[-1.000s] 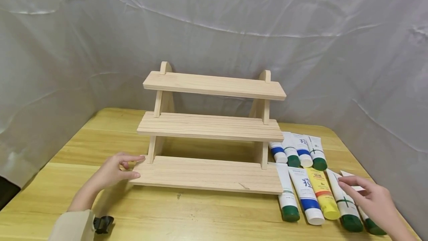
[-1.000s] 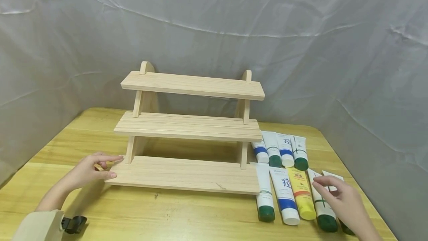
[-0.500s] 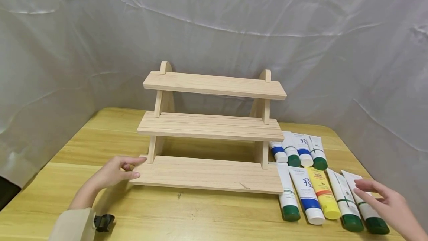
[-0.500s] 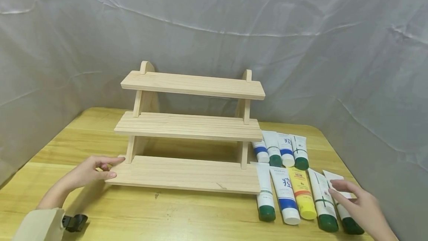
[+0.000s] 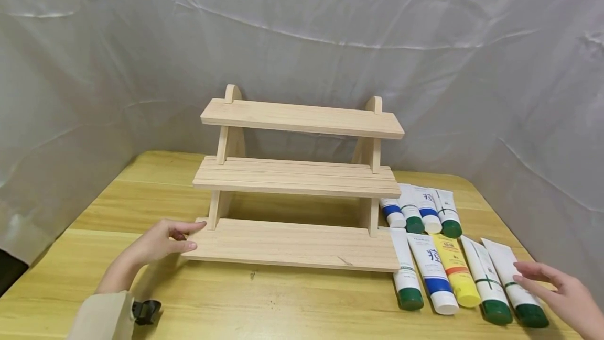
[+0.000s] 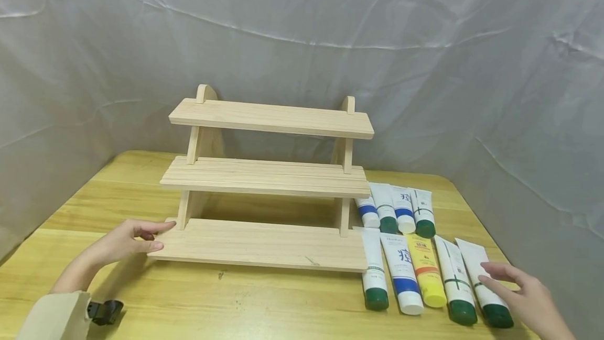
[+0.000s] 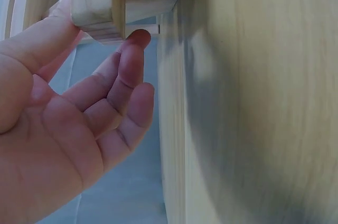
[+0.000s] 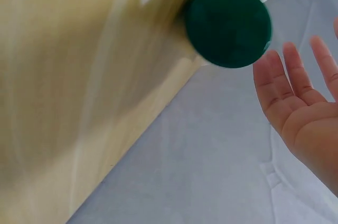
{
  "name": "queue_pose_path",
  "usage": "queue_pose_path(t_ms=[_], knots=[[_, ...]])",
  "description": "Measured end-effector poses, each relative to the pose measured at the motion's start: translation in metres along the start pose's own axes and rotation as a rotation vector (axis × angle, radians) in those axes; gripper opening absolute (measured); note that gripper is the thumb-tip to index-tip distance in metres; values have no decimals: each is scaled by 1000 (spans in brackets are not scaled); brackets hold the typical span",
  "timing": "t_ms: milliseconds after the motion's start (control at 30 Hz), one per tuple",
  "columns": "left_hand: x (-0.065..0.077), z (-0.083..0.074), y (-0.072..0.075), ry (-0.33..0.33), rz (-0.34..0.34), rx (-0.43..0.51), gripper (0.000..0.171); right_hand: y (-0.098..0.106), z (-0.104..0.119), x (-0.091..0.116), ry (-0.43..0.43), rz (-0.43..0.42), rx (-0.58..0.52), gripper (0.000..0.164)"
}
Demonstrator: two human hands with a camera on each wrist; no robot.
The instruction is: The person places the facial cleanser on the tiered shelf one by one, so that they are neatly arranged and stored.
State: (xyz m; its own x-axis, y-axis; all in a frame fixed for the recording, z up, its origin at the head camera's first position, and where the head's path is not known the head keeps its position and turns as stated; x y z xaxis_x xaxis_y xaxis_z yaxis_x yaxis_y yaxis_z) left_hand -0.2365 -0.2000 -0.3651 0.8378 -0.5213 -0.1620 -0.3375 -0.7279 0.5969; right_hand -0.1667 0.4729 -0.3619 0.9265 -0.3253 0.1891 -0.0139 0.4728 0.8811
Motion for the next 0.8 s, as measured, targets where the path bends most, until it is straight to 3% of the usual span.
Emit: queue_pose_path(t_ms=[367,600,800], knots=[[1,2,0,-24,-1,66,46,-6,-19,-7,1,16,7,62],[1,4,0,-31,8,84,47,-10,-44,-23,-6,4,-26,62],[0,4,0,-41,13,92,47,-18,-53,-25,-41,104,-36,64]])
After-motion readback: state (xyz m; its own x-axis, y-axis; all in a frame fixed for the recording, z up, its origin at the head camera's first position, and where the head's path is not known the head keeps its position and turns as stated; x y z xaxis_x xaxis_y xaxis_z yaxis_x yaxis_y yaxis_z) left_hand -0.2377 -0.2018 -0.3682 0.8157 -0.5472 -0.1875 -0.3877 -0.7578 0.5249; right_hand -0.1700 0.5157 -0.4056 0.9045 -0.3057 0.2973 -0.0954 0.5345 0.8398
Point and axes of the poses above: each hand's wrist, its own x-axis away from the middle knuckle, its own y-axis out of the back of the hand, z = x × y, the point moved 7 cm from there along -x, towards the middle knuckle, and after that the axes turned 8 degrees about -y, right-handed, at the moved point
